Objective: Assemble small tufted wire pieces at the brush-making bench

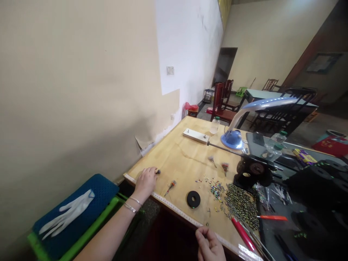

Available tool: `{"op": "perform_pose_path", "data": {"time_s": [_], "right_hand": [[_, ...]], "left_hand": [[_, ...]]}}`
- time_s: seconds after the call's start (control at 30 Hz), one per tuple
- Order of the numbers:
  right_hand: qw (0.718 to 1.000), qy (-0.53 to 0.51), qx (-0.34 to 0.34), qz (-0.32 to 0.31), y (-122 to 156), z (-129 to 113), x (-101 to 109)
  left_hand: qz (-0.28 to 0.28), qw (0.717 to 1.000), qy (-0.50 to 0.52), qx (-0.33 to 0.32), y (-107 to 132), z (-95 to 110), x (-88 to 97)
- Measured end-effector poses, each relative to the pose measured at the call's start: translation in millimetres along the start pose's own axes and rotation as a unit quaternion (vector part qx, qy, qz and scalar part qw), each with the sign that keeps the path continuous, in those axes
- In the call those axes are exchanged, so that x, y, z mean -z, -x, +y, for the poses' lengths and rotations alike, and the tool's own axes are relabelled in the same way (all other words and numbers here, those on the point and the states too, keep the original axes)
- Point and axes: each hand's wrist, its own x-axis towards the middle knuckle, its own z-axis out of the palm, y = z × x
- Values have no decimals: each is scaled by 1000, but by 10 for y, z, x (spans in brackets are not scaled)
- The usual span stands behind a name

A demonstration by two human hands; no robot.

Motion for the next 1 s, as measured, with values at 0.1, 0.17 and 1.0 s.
{"op": "perform_pose_path", "data": {"time_s": [0.1,0.17,1.0], "right_hand": [[999,-7,-24,-28,29,-32,33],[999,-23,-28,-23,69,-93,26],[986,-159,-46,-22,237,-131,-126]], "left_hand": [[-16,999,35,9,-19,-46,-37],[-26,997,68,9,57,-24,-6],[-374,671,580,269,1579,912,-408]]}}
